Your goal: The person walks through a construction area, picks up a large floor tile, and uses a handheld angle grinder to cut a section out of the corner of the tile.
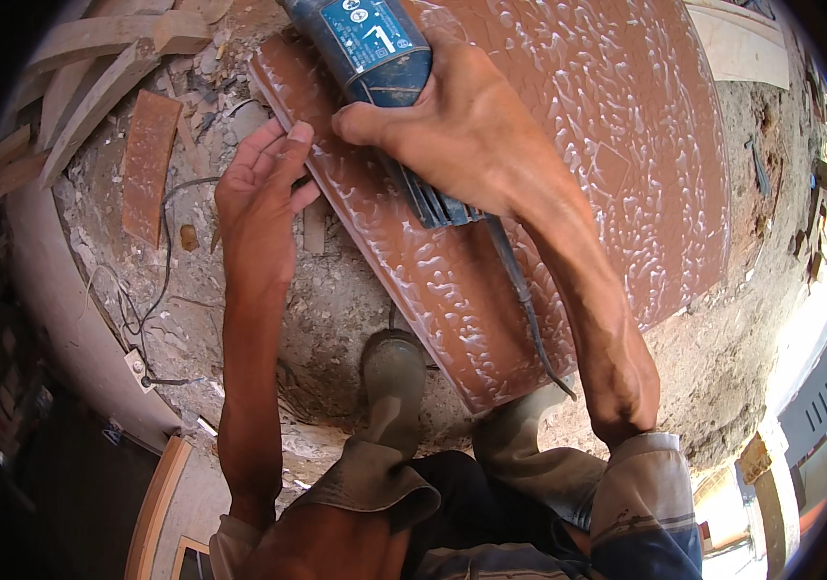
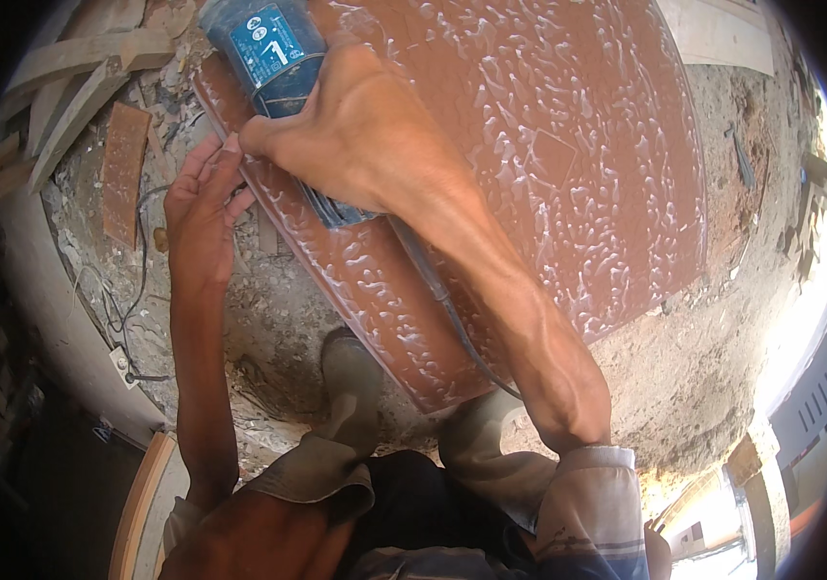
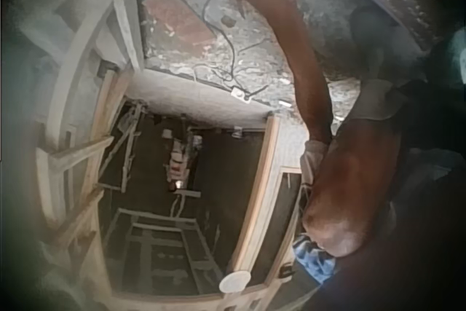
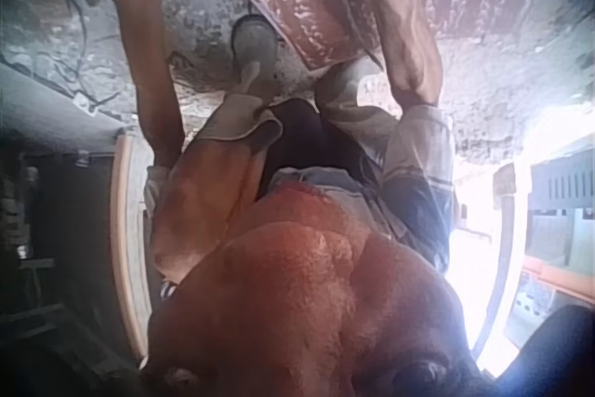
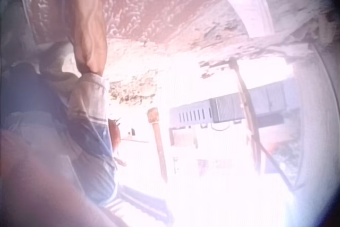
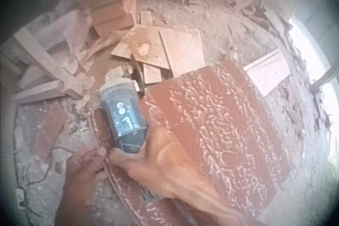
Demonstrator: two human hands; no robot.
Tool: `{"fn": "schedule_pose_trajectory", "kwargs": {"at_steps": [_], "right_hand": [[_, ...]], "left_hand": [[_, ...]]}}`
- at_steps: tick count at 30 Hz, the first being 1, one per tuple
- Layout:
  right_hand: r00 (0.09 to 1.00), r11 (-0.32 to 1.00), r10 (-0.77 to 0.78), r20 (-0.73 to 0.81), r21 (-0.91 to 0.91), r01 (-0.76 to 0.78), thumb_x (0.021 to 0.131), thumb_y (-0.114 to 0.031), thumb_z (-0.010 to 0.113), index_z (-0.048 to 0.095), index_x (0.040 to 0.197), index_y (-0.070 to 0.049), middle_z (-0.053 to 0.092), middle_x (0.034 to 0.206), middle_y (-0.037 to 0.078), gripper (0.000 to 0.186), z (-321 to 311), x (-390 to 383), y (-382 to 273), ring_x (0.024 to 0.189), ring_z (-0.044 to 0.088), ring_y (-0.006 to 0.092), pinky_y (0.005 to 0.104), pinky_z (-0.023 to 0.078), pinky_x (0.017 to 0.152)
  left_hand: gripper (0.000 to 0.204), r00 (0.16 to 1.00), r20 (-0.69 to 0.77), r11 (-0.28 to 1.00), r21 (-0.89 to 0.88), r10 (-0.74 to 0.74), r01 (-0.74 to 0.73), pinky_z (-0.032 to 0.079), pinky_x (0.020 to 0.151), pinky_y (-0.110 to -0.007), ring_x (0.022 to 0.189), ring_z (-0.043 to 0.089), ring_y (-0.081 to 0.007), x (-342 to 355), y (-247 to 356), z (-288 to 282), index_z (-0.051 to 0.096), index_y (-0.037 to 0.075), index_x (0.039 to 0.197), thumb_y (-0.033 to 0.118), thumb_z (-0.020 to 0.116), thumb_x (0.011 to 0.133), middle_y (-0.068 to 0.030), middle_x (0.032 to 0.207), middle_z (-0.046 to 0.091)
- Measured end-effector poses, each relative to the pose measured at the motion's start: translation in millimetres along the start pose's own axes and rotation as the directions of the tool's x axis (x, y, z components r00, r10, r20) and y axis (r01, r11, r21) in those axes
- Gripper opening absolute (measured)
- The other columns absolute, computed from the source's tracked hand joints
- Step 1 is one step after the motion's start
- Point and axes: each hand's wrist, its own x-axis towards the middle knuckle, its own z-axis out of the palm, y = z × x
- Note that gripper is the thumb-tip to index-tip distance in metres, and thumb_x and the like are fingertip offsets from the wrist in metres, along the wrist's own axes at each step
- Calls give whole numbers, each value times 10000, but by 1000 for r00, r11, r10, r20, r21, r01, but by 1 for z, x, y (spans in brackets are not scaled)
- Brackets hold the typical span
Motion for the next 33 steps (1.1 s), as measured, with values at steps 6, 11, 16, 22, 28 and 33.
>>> {"fn": "schedule_pose_trajectory", "kwargs": {"at_steps": [6,11,16,22,28,33], "right_hand": [[999,999,-39,-33,12,40,802,-340,863,672,1186,106,750,952,234,618,1,-2,0,872,754,307,412,588,840],[991,993,-109,-79,30,111,795,-348,868,649,1268,102,755,992,221,688,2,-5,-10,906,751,307,410,587,875],[974,980,-187,-127,51,194,788,-356,873,626,1350,98,759,1032,208,763,-10,-25,-29,940,748,308,408,586,910],[991,997,-46,-129,56,54,729,-347,919,562,1431,98,744,1010,168,905,-34,-60,-42,779,747,218,349,616,741],[948,995,55,-314,100,-24,719,-355,914,592,1293,76,695,878,120,786,-50,-95,-54,650,707,196,318,591,616],[914,995,97,-394,66,-77,717,-418,897,631,1138,52,674,790,99,685,-77,-135,-76,634,707,190,312,576,585]], "left_hand": [[472,1000,-4,1000,17,-3,3,564,882,-316,1095,685,-122,0,-1,0,594,-21,1389,222,769,1024,-80,1272,730],[472,1000,16,1000,-3,-11,11,568,907,-327,1120,681,-128,1,0,1,589,-29,1389,230,758,1032,-86,1279,724],[448,1000,5,999,-54,7,-6,603,919,-349,1061,711,-135,-12,-10,13,594,-27,1385,261,713,1063,-96,1240,732],[491,999,-1,999,-7,-50,50,606,921,-385,1040,711,-141,-29,-15,8,598,-16,1375,360,691,1074,-100,1228,730],[406,999,-35,1000,20,4,-3,510,670,-263,806,645,-60,-27,-5,13,678,33,1224,412,679,1079,4,969,738],[479,989,18,985,-95,148,-146,486,674,-249,808,625,-59,2,-13,10,666,-82,1213,369,722,1060,-44,971,744]]}}
